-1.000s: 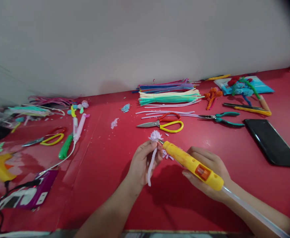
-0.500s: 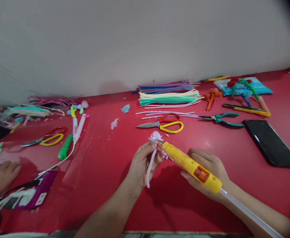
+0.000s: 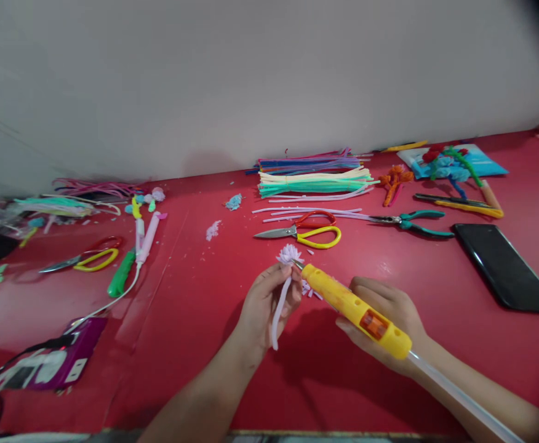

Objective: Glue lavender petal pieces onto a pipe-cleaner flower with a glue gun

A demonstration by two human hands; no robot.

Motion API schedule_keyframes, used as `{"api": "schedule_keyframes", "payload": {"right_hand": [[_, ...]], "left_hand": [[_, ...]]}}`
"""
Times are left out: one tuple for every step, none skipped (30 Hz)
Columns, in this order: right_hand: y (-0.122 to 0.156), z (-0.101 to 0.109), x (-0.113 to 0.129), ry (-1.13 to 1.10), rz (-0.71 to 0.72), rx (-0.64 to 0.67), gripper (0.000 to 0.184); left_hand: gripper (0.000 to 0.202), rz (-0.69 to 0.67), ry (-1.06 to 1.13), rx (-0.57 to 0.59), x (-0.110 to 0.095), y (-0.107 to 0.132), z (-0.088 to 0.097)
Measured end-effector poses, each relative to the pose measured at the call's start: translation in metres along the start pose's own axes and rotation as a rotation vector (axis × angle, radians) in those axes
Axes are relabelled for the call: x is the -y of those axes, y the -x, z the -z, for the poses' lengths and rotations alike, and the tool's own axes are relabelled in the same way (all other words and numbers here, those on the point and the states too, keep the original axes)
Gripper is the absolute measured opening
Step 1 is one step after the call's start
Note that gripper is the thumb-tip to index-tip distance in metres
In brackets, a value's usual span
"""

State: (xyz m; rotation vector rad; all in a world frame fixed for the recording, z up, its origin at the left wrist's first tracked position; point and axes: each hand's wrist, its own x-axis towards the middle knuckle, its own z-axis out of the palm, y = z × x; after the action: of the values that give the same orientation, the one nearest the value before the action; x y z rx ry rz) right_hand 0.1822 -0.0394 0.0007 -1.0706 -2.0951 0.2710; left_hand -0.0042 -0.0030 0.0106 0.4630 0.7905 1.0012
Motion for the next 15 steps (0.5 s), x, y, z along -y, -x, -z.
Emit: {"api": "schedule_keyframes", "payload": {"right_hand": [[0.0003,0.0000,-0.0002,-0.001,-0.003,-0.003,0.020],[0.0006,0.0000,-0.0004,-0.005,-0.004,-0.003,0.020],[0.0010,-0.0001,-0.0006,-0.008,-0.003,-0.003,0.021],[0.0014,-0.0002,-0.0008,-0.010,-0.002,-0.001,0.021],[0.0016,-0.0003,-0.0009,-0.011,-0.004,0.001,0.021],[0.0017,-0.0004,-0.0009,-0.011,-0.006,0.006,0.020],[0.0017,-0.0004,-0.0006,-0.009,-0.010,0.009,0.020],[0.0014,-0.0003,-0.0001,-0.007,-0.016,0.011,0.020],[0.0009,-0.0001,0.0005,-0.003,-0.023,0.013,0.019],[0.0003,0.0002,0.0013,0.001,-0.030,0.013,0.019],[-0.0003,0.0006,0.0021,0.006,-0.035,0.011,0.018],[-0.0009,0.0011,0.0029,0.009,-0.039,0.010,0.019],[-0.0014,0.0018,0.0036,0.012,-0.042,0.008,0.019],[-0.0018,0.0027,0.0041,0.012,-0.045,0.008,0.019],[-0.0022,0.0039,0.0045,0.009,-0.050,0.008,0.019]], "left_hand": [[0.016,-0.005,0.002,0.002,0.0000,0.0000,-0.0002],[0.016,-0.007,0.003,0.004,-0.0001,0.0000,-0.0004],[0.016,-0.009,0.003,0.004,-0.0001,-0.0001,-0.0006],[0.016,-0.008,0.003,0.004,-0.0002,-0.0001,-0.0006],[0.016,-0.007,0.000,0.001,-0.0002,-0.0003,-0.0006],[0.015,-0.006,-0.010,-0.007,-0.0002,-0.0004,-0.0003],[0.015,-0.010,-0.025,-0.022,-0.0001,-0.0006,0.0001],[0.014,-0.021,-0.045,-0.040,-0.0001,-0.0009,0.0006],[0.014,-0.036,-0.065,-0.057,0.0000,-0.0013,0.0013],[0.014,-0.052,-0.086,-0.070,0.0001,-0.0017,0.0022],[0.014,-0.066,-0.102,-0.078,0.0001,-0.0022,0.0030],[0.015,-0.077,-0.111,-0.083,-0.0001,-0.0027,0.0039],[0.016,-0.080,-0.116,-0.084,-0.0005,-0.0033,0.0046],[0.017,-0.076,-0.116,-0.082,-0.0010,-0.0038,0.0052],[0.018,-0.068,-0.114,-0.074,-0.0016,-0.0044,0.0056]]}}
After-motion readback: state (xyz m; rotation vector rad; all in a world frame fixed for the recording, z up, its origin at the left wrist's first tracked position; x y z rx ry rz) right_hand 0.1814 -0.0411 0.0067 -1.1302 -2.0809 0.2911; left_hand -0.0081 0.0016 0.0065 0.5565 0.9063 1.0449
